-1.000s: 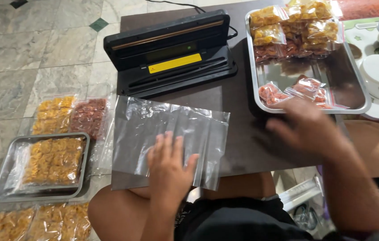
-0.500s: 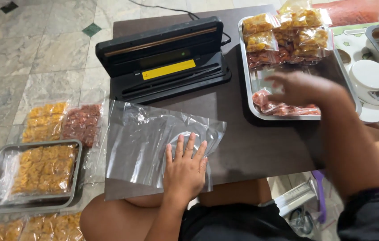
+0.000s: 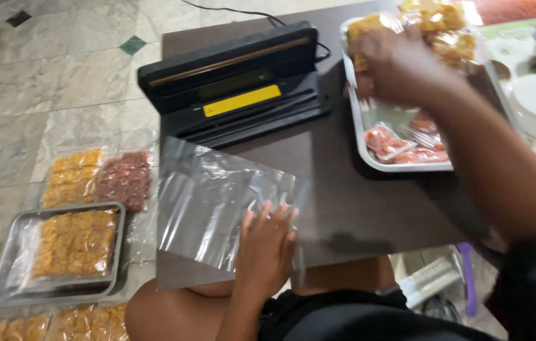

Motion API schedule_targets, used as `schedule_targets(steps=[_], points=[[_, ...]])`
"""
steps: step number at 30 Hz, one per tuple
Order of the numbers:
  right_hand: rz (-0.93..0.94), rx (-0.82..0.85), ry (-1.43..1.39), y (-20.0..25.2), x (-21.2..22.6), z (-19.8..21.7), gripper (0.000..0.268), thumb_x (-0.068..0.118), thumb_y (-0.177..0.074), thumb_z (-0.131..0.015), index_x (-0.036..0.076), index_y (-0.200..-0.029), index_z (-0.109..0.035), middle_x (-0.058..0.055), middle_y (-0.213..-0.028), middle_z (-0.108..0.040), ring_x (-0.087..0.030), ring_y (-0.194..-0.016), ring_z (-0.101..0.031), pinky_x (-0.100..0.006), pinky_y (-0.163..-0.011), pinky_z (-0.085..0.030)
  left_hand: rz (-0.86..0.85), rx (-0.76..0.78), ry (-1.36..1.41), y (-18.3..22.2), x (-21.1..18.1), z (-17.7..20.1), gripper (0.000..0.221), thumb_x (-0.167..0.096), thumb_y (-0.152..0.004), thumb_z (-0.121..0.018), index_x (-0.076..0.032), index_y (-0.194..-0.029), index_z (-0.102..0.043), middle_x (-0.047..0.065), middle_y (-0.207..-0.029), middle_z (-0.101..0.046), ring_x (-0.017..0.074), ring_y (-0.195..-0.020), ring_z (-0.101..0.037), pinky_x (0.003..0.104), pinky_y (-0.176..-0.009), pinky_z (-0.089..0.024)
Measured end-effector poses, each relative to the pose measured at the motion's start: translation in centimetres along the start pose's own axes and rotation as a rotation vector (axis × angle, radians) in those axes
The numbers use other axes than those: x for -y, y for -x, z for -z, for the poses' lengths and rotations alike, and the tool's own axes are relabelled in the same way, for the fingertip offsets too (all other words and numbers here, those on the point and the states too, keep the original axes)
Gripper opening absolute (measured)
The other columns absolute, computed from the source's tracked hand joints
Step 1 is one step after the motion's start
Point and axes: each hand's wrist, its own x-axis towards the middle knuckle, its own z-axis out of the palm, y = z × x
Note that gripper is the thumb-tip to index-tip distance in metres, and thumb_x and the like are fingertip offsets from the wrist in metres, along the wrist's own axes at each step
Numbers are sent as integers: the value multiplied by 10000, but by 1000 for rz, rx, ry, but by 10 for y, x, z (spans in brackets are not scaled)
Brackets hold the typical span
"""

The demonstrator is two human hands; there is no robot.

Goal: The person places small pre-packaged portions of yellow food into a larger vacuum-seal bag, then uses a vacuum sealer to remove air and seal the bag. They repeat this process with another batch of food items.

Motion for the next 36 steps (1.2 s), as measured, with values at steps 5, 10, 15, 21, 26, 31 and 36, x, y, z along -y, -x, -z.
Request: schedule_targets(steps=[5, 10, 15, 21, 26, 31, 36], points=[[436, 735, -476, 96, 137, 48, 350, 521, -929, -624, 319, -1198, -719, 25, -962, -837, -246, -779, -796, -378, -727, -594, 93, -108, 347, 4, -1, 13, 539, -393, -1082, -285, -108, -1390, -623, 127, -1360, -691, 356, -1373, -548, 539, -1189, -243], [424, 686, -441, 87, 166, 6, 543, 656, -971, -452, 178, -1040, -701, -125, -833, -764, -372, -806, -726, -471, -727, -521, 113, -170, 437, 11, 5, 10, 563, -407, -1083, -272, -96, -1457, -556, 147, -1422, -644, 315, -1357, -571, 518, -1192, -269], [62, 884, -1245, 80, 181, -52, 617, 572, -908, -457, -2, -968, -675, -130, -1004, -814, -212, -702, -803, -281, -463, -600, 3, -164, 283, 16, 14, -6, 570, -412, -1107, -216, -116, -1532, -454, 202, -1545, -512, 358, -1392, -525, 598, -1184, -257], [-48, 867, -1382, 80, 183, -59, 325, 311, -978, -652, 3, -1029, -741, -156, -696, -768, -162, -552, -729, -227, -503, -585, -48, -132, 75, 9, 2, -1, 405, -330, -1044, -409, -190, -1299, -690, 177, -1450, -572, 388, -1303, -533, 589, -1108, -310], [10, 859, -1270, 77, 173, -57, 234, 145, -996, -587, 41, -875, -758, -111, -736, -801, -136, -568, -717, -235, -575, -605, 18, -386, 190, 9, 3, -2, 137, -148, -970, -591, -65, -954, -700, 141, -1177, -675, 332, -1030, -639, 466, -958, -451], [70, 657, -1001, 84, 179, -70, 365, 370, -957, -697, 162, -664, -765, 50, -557, -735, -32, -504, -598, -235, -552, -500, 16, -357, 209, 15, 6, -4, 102, -113, -958, -587, -43, -957, -661, 152, -1197, -672, 348, -984, -646, 479, -955, -461], [46, 679, -920, 80, 180, -60, 486, 429, -965, -681, 136, -585, -754, 23, -454, -667, -63, -407, -576, -234, -503, -490, 29, -310, 263, 11, 11, 0, 126, -150, -960, -571, -48, -948, -644, 98, -1168, -694, 312, -982, -643, 449, -934, -458]])
